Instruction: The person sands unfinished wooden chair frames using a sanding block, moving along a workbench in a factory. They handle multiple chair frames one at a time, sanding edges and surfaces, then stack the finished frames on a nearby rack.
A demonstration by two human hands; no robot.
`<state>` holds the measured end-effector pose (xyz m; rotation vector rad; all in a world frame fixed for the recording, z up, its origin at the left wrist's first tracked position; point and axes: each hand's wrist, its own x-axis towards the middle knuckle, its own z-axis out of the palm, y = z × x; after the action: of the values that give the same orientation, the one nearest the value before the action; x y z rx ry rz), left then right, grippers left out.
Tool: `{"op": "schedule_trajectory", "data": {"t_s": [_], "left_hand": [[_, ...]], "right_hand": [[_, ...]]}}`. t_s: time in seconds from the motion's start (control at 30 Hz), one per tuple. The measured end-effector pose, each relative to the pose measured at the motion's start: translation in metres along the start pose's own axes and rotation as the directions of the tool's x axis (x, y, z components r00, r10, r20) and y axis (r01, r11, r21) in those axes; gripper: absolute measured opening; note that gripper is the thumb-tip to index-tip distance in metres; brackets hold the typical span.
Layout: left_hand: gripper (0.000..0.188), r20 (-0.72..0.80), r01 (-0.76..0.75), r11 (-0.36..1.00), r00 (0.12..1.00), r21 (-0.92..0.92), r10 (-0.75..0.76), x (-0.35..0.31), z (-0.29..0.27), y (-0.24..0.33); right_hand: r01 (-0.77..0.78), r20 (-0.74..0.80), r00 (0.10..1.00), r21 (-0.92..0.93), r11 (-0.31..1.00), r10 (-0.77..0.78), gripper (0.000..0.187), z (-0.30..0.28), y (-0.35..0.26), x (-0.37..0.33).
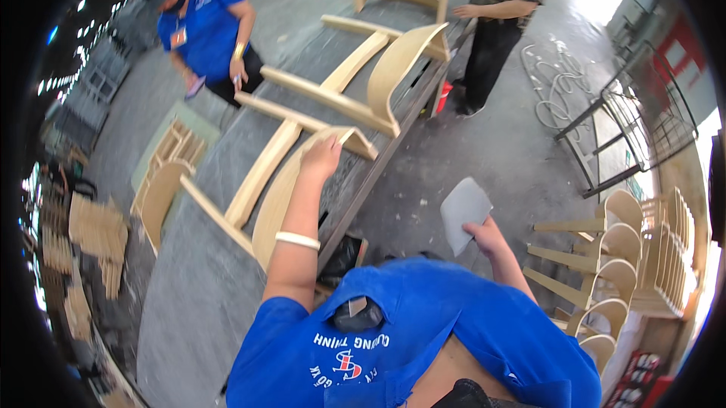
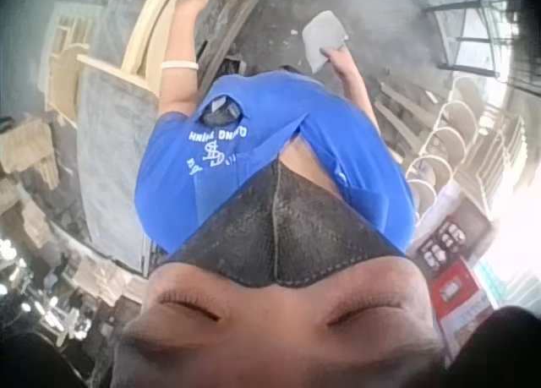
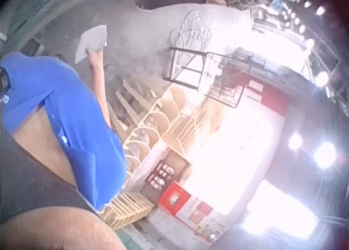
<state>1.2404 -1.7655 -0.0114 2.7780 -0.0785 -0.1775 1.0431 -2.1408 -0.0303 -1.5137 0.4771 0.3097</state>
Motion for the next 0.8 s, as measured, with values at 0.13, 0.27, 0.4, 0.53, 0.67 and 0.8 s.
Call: {"op": "schedule_trajectory", "data": {"t_s": [0.13,0.27,0.4,0.53,0.67,0.8], "left_hand": [[0.045,-0.009,0.102,0.994,0.995,0.033,-0.102,0.012,0.006,0.022],[0.04,0.044,0.078,0.996,0.996,0.033,-0.08,0.025,-0.001,0.041],[0.032,-0.04,0.007,0.996,0.999,0.092,-0.003,0.013,-0.011,0.046],[0.028,-0.256,0.038,0.999,0.966,-0.003,-0.037,-0.049,-0.021,0.027],[0.033,-0.443,0.196,0.98,0.877,-0.027,-0.188,-0.133,-0.025,-0.001],[0.039,-0.548,0.236,0.953,0.781,-0.187,-0.301,-0.196,-0.011,-0.031]], "right_hand": [[0.001,0.074,0.997,-0.05,0.999,0.003,0.056,0.006,-0.024,0.037],[0.03,0.146,0.989,-0.096,0.995,-0.016,0.057,0.026,-0.048,0.084],[0.051,0.345,0.939,-0.184,0.982,0.016,0.058,0.063,-0.06,0.14],[0.224,0.444,0.894,-0.341,0.913,-0.054,0.057,0.1,-0.067,0.203],[0.361,0.552,0.826,-0.361,0.86,-0.114,0.057,0.133,-0.065,0.251],[0.496,0.627,0.764,-0.42,0.76,-0.152,0.054,0.157,-0.061,0.288]]}}
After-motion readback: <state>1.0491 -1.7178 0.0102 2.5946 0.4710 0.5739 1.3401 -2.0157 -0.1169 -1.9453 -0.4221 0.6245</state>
